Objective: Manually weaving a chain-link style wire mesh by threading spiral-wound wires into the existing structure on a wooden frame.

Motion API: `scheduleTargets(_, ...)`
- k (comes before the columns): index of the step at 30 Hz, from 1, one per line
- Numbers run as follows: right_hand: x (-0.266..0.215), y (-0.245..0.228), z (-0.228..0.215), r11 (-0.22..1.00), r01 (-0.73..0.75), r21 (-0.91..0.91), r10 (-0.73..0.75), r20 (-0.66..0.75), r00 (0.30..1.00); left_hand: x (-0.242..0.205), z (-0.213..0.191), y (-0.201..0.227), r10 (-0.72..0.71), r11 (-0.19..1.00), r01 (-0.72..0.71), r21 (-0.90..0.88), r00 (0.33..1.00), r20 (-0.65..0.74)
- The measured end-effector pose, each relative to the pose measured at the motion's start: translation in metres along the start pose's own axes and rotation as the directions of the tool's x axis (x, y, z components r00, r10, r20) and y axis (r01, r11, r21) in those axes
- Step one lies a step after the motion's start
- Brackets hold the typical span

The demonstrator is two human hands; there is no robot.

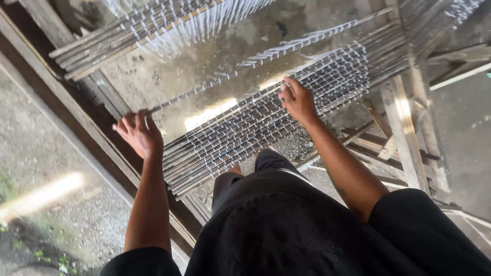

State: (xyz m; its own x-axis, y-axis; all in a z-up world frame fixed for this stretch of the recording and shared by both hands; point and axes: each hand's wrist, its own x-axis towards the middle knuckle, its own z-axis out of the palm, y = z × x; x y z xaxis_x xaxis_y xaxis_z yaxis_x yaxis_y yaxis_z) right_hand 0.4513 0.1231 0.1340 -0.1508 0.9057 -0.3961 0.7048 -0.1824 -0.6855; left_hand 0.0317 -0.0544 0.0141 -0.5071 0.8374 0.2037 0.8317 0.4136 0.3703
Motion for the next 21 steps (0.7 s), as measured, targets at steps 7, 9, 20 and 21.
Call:
scheduleTargets(7, -0.041, 0.035, -0.018, 0.999, -0.029, 0.014, 0.029, 0.036, 0.999, -0.035, -0.014, 0.024, -0.04, 0.997, 0.036, 0.062, 0.997, 0.07)
scheduleTargets(9, -0.046, 0.036, -0.01, 0.999, 0.029, -0.014, -0.028, 0.059, 0.998, -0.051, -0.012, 0.017, -0.1, 0.991, 0.089, 0.105, 0.989, 0.11)
scheduleTargets(20, 0.029, 0.015, 0.033, 0.88, 0.288, -0.378, -0.164, 0.326, 0.931, -0.044, -0.005, 0.031, -0.212, 0.969, 0.17, 0.178, 0.943, 0.255)
scheduleTargets(21, 0.034, 0.012, 0.039, 0.847, 0.291, -0.445, -0.15, 0.326, 0.933, -0.044, -0.004, 0.03, -0.222, 0.965, 0.171, 0.199, 0.936, 0.272)
